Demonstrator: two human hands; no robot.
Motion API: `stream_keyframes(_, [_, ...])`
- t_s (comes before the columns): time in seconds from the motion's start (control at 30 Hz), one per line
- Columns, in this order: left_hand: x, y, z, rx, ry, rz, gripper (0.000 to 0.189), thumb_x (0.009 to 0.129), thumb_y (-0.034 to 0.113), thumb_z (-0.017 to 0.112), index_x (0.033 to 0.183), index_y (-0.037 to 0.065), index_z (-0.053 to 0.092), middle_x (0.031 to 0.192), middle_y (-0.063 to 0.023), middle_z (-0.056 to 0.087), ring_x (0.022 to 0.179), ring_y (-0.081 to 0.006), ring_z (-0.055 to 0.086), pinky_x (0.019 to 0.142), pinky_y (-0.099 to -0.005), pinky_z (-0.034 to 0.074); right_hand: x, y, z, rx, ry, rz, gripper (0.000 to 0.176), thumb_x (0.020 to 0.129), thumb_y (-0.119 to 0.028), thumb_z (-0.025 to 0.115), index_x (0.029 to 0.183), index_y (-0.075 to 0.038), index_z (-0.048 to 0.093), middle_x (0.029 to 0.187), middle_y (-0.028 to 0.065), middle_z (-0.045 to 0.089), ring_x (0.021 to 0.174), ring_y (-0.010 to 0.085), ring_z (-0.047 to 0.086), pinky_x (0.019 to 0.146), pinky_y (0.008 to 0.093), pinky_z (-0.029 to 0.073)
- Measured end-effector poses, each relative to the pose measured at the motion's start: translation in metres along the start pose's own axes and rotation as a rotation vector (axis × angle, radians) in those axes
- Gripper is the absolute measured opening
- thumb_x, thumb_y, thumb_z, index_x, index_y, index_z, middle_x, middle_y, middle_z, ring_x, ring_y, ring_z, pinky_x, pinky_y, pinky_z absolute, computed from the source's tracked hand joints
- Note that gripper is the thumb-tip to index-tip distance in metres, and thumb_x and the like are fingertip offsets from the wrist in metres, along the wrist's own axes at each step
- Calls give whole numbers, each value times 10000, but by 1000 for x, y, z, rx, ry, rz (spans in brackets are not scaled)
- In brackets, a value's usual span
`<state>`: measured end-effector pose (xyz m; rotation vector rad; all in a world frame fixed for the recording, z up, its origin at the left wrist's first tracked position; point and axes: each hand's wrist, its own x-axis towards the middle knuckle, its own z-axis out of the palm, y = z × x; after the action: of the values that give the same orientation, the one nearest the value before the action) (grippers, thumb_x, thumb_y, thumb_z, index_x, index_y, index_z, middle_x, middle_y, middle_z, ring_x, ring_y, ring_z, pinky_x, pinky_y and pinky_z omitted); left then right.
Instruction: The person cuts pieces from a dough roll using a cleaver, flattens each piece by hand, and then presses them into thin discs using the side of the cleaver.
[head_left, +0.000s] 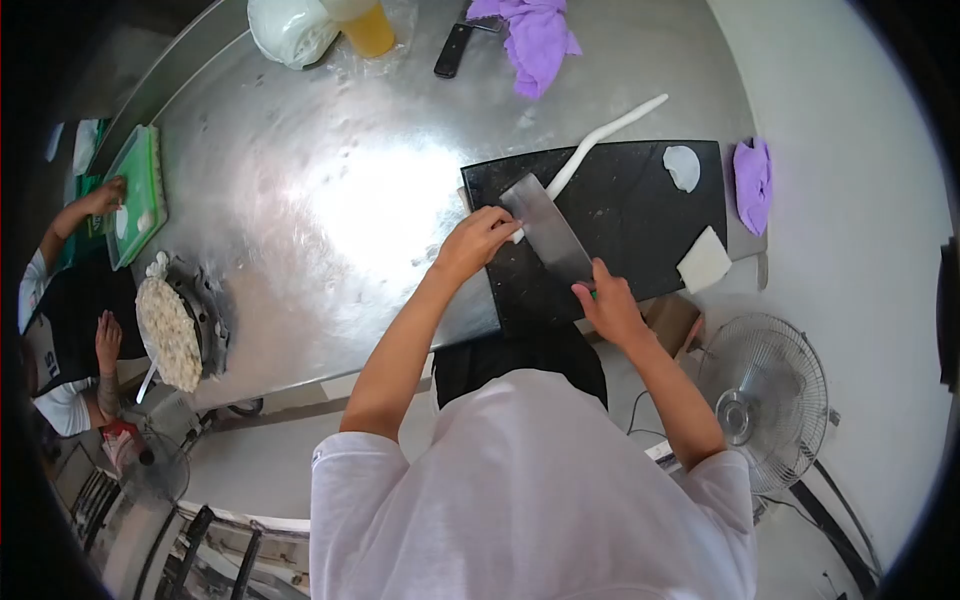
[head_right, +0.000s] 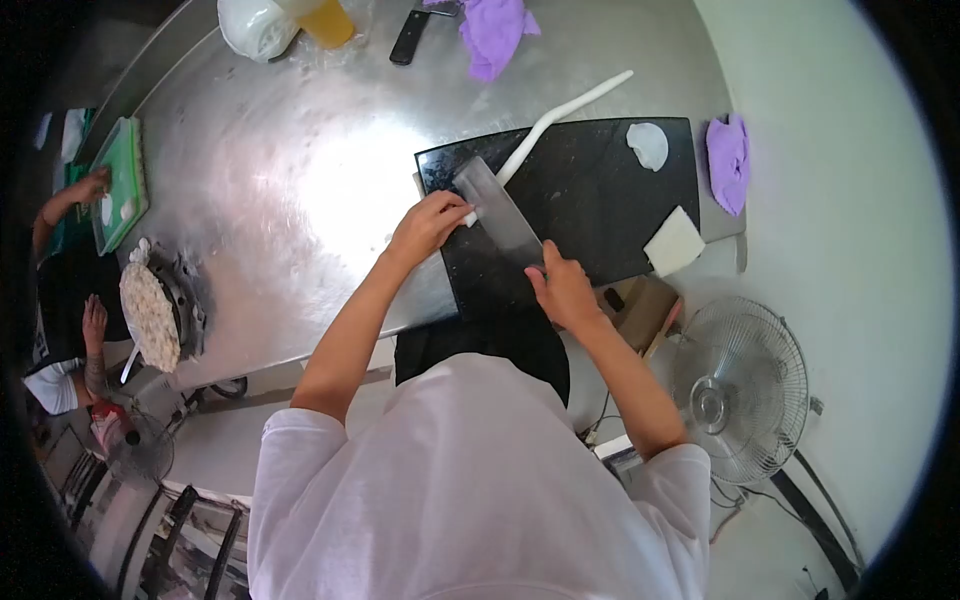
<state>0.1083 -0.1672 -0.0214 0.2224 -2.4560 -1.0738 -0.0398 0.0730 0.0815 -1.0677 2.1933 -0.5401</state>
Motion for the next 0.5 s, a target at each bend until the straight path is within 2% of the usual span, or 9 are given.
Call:
stream_keyframes(0.07, [-3, -1, 6, 18, -29, 42, 264, 836, 34, 763, 1083, 21, 673, 1089, -119, 640, 987, -305, 660, 813, -380, 558, 0, -11, 21, -112, 31, 50, 320, 972, -204, 658, 1135, 12, 486, 784, 279, 669, 781, 511, 660, 679, 577, 512])
stream_keyframes(0.17, [3, 18, 7, -33, 49, -86, 185, 855, -7, 699, 1033, -6, 650, 1115, -156, 604, 1036, -357, 618, 873, -422, 525, 11, -32, 46, -203, 109, 103, 326, 976, -203, 652, 1159, 12, 490, 780, 278, 670, 764, 515, 659, 666, 582, 509])
stream_keyframes(0.23, [5, 25, 6, -116, 215, -183, 159, 860, -36, 673, 1014, -14, 638, 1154, -176, 585, 1050, -378, 605, 874, -437, 515, 16, -37, 57, -171, 163, 115, 331, 979, -206, 647, 1174, 13, 495, 779, 280, 671, 758, 521, 656, 659, 584, 507])
stream_keyframes(0.3, [7, 32, 0, -208, 236, -185, 168, 856, -51, 662, 1016, -13, 627, 1106, -178, 611, 1042, -395, 604, 877, -443, 506, 16, -30, 61, 66, 296, 53, 361, 975, -220, 656, 1208, 17, 513, 796, 281, 682, 775, 531, 655, 661, 576, 509])
stream_keyframes(0.33, [7, 41, -4, -221, 211, -194, 177, 849, -52, 678, 1012, -11, 623, 1057, -174, 637, 1032, -391, 621, 873, -431, 516, 4, -28, 63, 223, 358, 87, 393, 969, -251, 680, 1217, 22, 544, 880, 280, 705, 796, 515, 671, 673, 550, 520])
stream_keyframes(0.37, [7, 52, -4, -254, 179, -203, 188, 841, -53, 695, 1008, -9, 619, 1009, -170, 663, 1023, -387, 638, 868, -420, 526, -11, -19, 70, 230, 380, 120, 393, 969, -251, 680, 1217, 22, 544, 880, 280, 705, 796, 515, 671, 673, 550, 520])
stream_keyframes(0.43, [13, 71, 11, -315, 107, -152, 194, 823, -39, 713, 990, 25, 639, 929, -155, 677, 998, -363, 642, 873, -427, 507, -47, 3, 77, 205, 618, 165, 388, 962, -250, 706, 1195, 28, 569, 968, 282, 709, 795, 488, 684, 666, 484, 533])
stream_keyframes(0.47, [17, 80, 21, -338, -145, -116, 200, 820, -20, 715, 995, 49, 646, 942, -157, 674, 1004, -350, 628, 876, -445, 493, -69, 10, 77, 249, 678, 197, 373, 965, -245, 715, 1182, 28, 581, 959, 215, 717, 708, 367, 692, 624, 397, 522])
stream_keyframes(0.5, [18, 87, 31, -349, -399, -75, 207, 817, -1, 716, 999, 74, 653, 955, -159, 672, 1009, -337, 614, 878, -462, 478, -90, 16, 76, 243, 701, 240, 373, 965, -245, 715, 1182, 28, 581, 959, 215, 717, 708, 367, 692, 624, 397, 522])
